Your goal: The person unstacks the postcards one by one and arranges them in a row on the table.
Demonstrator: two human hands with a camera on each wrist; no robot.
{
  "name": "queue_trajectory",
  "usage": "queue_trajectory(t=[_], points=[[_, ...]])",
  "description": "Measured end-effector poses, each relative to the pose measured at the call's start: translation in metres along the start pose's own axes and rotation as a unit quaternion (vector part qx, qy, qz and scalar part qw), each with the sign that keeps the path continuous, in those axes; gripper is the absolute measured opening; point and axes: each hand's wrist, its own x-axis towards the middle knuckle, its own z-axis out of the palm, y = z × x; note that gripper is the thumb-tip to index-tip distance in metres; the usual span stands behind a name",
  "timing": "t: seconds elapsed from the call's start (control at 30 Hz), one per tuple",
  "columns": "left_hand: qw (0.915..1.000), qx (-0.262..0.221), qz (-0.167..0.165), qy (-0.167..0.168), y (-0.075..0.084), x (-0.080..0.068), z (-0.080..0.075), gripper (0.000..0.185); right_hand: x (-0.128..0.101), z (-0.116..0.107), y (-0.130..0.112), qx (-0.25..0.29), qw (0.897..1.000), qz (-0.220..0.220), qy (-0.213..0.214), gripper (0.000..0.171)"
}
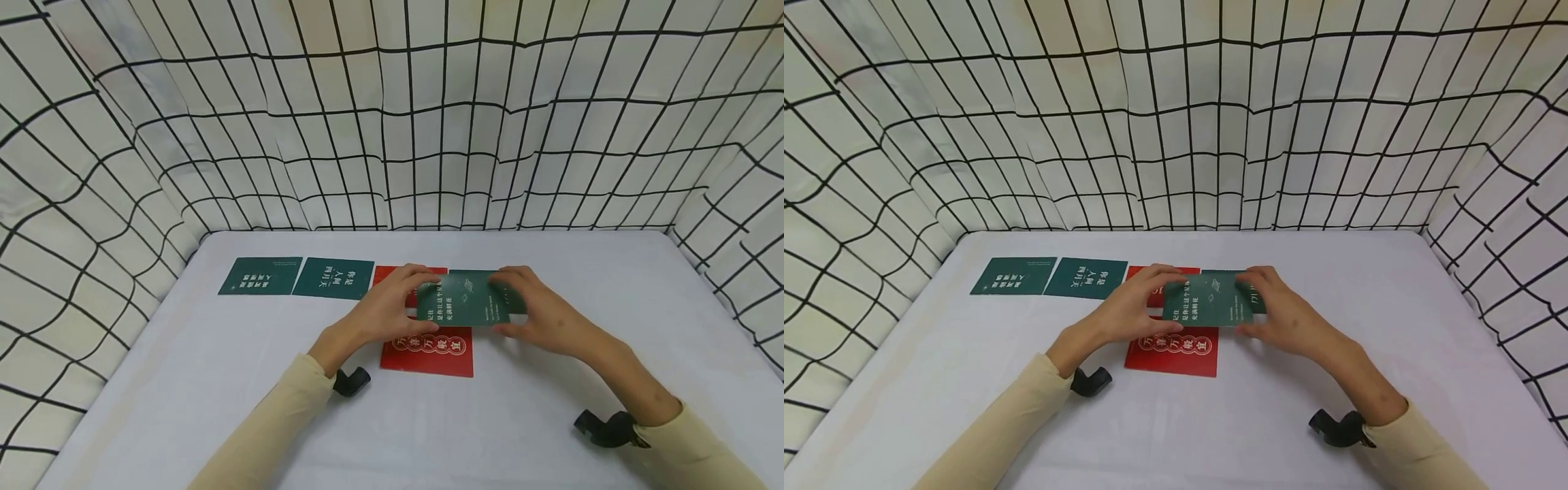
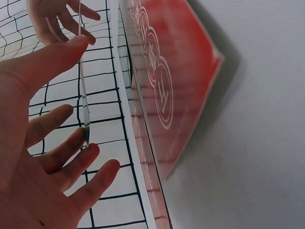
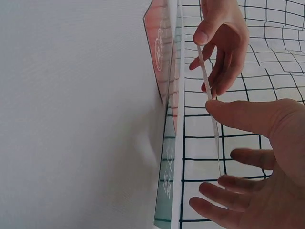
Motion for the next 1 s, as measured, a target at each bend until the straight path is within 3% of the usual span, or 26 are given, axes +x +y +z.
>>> queue_trajectory(t=[0.53,0.67,0.83,1.0], points=[[0.9999,0.004,-0.009,0.013,0.005,0.017,0.005,0.079,0.004,-0.010,0.009,0.083,0.994,0.066,-0.019,0.091],[0.9999,0.007,-0.010,0.009,0.006,0.019,0.007,0.078,0.005,-0.010,0.012,0.136,0.986,0.093,-0.020,0.095],[0.9999,0.003,-0.009,0.009,0.008,0.022,0.008,0.076,0.005,-0.010,0.016,0.226,0.968,0.109,-0.013,0.090],[0.9999,0.005,-0.003,0.010,0.009,0.025,0.011,0.076,0.004,-0.009,0.018,0.253,0.958,0.137,0.010,0.080]])
